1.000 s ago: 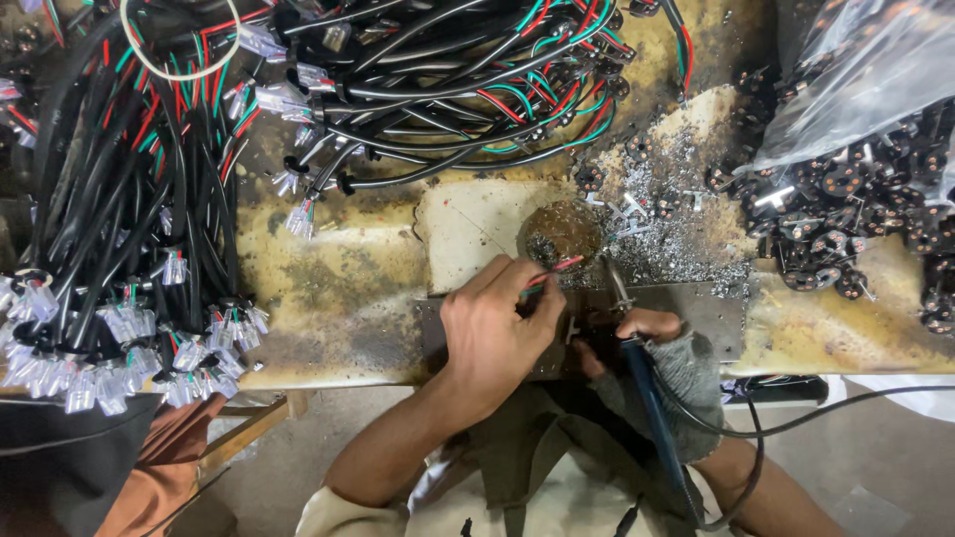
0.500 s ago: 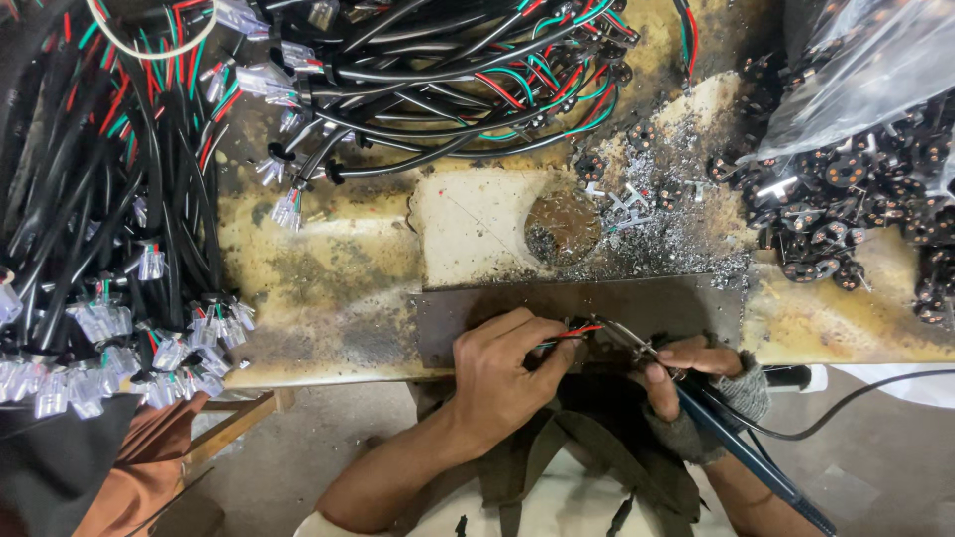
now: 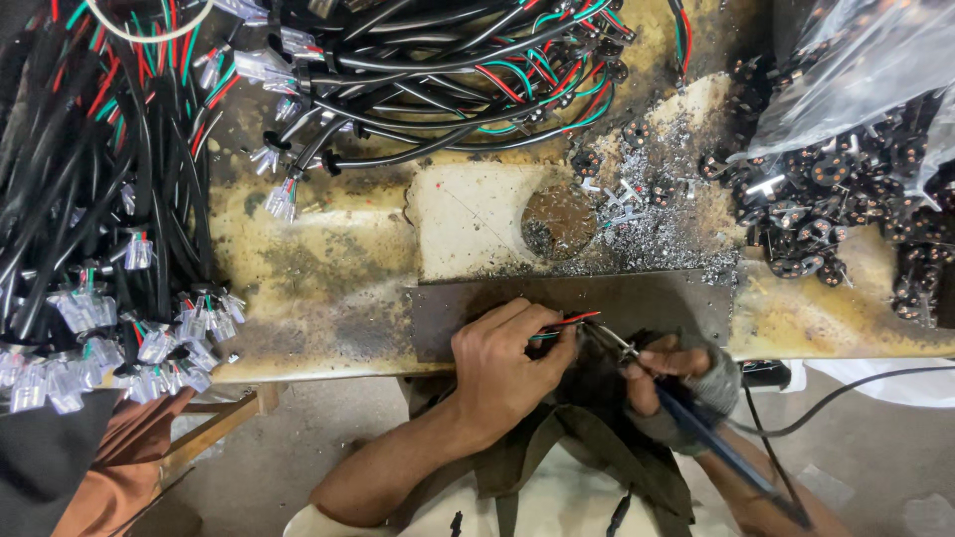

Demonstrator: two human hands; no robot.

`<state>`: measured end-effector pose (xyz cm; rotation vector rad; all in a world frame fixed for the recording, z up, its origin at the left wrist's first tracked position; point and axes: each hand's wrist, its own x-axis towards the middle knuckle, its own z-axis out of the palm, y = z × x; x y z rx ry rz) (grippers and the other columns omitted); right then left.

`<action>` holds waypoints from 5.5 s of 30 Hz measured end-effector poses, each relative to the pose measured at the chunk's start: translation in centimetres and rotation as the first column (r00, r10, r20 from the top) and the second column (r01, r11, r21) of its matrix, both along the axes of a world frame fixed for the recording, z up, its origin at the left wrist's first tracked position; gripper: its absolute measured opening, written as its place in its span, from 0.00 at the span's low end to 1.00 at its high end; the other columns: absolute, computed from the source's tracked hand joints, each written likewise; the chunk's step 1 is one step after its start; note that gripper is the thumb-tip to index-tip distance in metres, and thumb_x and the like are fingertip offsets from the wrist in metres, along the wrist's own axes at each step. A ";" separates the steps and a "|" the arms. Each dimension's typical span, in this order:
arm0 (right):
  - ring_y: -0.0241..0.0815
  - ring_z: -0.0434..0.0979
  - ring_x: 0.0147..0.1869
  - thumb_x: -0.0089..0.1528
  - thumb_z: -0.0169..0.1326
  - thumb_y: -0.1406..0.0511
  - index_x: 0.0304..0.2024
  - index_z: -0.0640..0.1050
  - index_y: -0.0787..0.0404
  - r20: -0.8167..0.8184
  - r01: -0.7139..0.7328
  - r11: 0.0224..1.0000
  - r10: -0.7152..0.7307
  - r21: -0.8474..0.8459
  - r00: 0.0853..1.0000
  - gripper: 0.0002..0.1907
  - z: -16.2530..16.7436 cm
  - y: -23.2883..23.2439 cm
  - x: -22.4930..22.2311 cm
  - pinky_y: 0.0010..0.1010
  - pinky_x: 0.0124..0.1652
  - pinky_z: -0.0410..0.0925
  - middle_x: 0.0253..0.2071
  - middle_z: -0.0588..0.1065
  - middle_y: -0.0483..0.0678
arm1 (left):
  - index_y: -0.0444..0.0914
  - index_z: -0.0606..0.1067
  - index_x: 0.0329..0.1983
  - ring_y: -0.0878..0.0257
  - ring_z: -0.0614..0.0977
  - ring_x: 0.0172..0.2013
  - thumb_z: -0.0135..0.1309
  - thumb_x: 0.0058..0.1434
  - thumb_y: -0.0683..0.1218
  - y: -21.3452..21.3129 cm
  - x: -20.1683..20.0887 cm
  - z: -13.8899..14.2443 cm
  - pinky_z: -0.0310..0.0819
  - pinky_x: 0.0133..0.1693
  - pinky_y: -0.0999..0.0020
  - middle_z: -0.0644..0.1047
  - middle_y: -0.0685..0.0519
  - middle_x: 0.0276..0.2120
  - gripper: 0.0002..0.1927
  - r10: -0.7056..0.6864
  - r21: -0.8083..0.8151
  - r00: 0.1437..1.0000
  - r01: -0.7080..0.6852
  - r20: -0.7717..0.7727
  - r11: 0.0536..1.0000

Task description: The person repeatedly picks up small wire assemblies from a pile on the table and uses a soldering iron to apply heat to the exposed wire ends. The person holds each wire with one hand and applies the soldering iron with the other, then places the finished wire back on the table.

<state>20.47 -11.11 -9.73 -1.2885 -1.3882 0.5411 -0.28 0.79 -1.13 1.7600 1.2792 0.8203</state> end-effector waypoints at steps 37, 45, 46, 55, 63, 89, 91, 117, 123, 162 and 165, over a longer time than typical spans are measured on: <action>0.38 0.75 0.35 0.61 0.61 0.69 0.42 0.72 0.55 0.243 0.087 0.992 -0.062 -0.094 0.968 0.11 1.3 -0.7 0.6 0.30 0.36 0.68 0.34 0.74 0.42 | 0.39 0.77 0.28 0.56 0.82 0.26 0.64 0.55 0.45 0.3 0.5 0.2 0.74 0.27 0.63 0.78 0.52 0.26 0.07 0.003 -0.063 0.999 -0.005 -0.034 0.998; 0.39 0.71 0.33 0.59 0.67 0.65 0.43 0.71 0.61 -0.023 -0.075 0.777 0.077 -0.625 0.997 0.18 7.1 5.3 0.8 0.29 0.34 0.68 0.33 0.72 0.50 | 0.39 0.76 0.28 0.54 0.80 0.25 0.65 0.53 0.45 0.3 0.5 0.1 0.72 0.26 0.60 0.77 0.52 0.25 0.08 -0.012 -0.034 0.997 0.010 -0.074 0.999; 0.39 0.71 0.38 0.56 0.68 0.64 0.44 0.68 0.60 0.175 -0.036 0.884 0.132 -0.465 0.976 0.22 7.1 6.1 -0.3 0.29 0.39 0.67 0.36 0.70 0.50 | 0.39 0.76 0.27 0.54 0.80 0.25 0.66 0.53 0.45 0.3 0.5 0.1 0.71 0.26 0.59 0.76 0.52 0.24 0.09 -0.014 -0.034 0.996 0.011 -0.091 0.999; 0.31 0.75 0.41 0.55 0.67 0.68 0.48 0.59 0.59 -0.115 -0.154 0.927 0.121 -0.343 0.986 0.30 4.5 5.6 -1.9 0.22 0.44 0.68 0.41 0.74 0.42 | 0.39 0.80 0.35 0.63 0.81 0.27 0.65 0.52 0.43 0.9 -0.5 1.0 0.75 0.30 0.68 0.78 0.53 0.30 0.08 0.000 -0.160 0.989 0.024 0.151 0.987; 0.31 0.76 0.48 0.58 0.65 0.70 0.48 0.59 0.60 -0.006 -0.040 0.974 0.040 -0.223 0.999 0.28 1.3 3.4 -2.3 0.23 0.46 0.66 0.46 0.74 0.45 | 0.38 0.83 0.45 0.60 0.83 0.34 0.65 0.62 0.49 1.0 -0.1 1.4 0.76 0.35 0.66 0.81 0.50 0.35 0.12 -0.054 -0.161 0.991 0.073 0.120 0.984; 0.31 0.72 0.43 0.65 0.59 0.65 0.45 0.58 0.62 -0.127 0.001 0.941 -0.047 -0.338 0.991 0.21 3.5 5.0 -2.4 0.29 0.47 0.65 0.37 0.73 0.41 | 0.34 0.75 0.38 0.57 0.81 0.33 0.62 0.64 0.39 0.2 -0.2 1.0 0.77 0.36 0.66 0.78 0.49 0.36 0.06 -0.068 -0.015 0.986 0.071 0.150 0.997; 0.34 0.69 0.42 0.64 0.60 0.63 0.40 0.71 0.61 0.123 0.052 0.902 0.001 -0.429 0.992 0.12 2.2 4.4 -1.8 0.32 0.48 0.63 0.34 0.75 0.41 | 0.34 0.75 0.38 0.58 0.81 0.32 0.62 0.63 0.39 0.0 0.1 0.8 0.77 0.36 0.66 0.78 0.49 0.35 0.06 -0.004 0.009 0.987 0.003 0.159 1.000; 0.40 0.72 0.41 0.58 0.66 0.63 0.33 0.82 0.54 0.344 0.147 0.861 0.035 -0.487 0.939 0.05 2.3 4.9 -1.7 0.31 0.47 0.65 0.35 0.74 0.47 | 0.36 0.80 0.39 0.56 0.83 0.26 0.61 0.63 0.42 1.8 -0.1 1.0 0.75 0.27 0.65 0.81 0.48 0.30 0.04 -0.251 -0.092 0.967 0.254 0.050 0.963; 0.35 0.79 0.40 0.59 0.64 0.65 0.35 0.82 0.57 0.021 0.065 0.675 -0.073 -0.735 0.997 0.04 1.8 4.5 -2.7 0.27 0.44 0.71 0.34 0.80 0.43 | 0.39 0.78 0.29 0.53 0.81 0.20 0.61 0.63 0.47 4.3 0.4 1.6 0.72 0.25 0.59 0.79 0.48 0.21 0.09 -0.019 -0.037 0.954 0.008 -0.300 0.999; 0.35 0.77 0.35 0.58 0.65 0.69 0.37 0.75 0.64 -0.678 -0.540 0.724 0.137 -0.428 0.722 0.11 1.0 4.3 -0.8 0.27 0.36 0.70 0.33 0.78 0.48 | 0.37 0.73 0.37 0.46 0.80 0.34 0.57 0.63 0.40 1.3 -1.0 2.4 0.73 0.33 0.53 0.73 0.46 0.35 0.04 -0.292 -0.072 0.928 0.283 -0.233 0.956; 0.39 0.78 0.38 0.59 0.63 0.65 0.43 0.75 0.70 -0.634 -0.378 0.813 0.014 -0.442 0.773 0.16 1.3 3.4 -0.9 0.30 0.40 0.71 0.36 0.78 0.51 | 0.37 0.73 0.36 0.46 0.79 0.35 0.58 0.62 0.41 1.2 -0.6 2.6 0.73 0.32 0.52 0.73 0.47 0.35 0.05 -0.253 -0.056 0.927 0.247 -0.277 0.967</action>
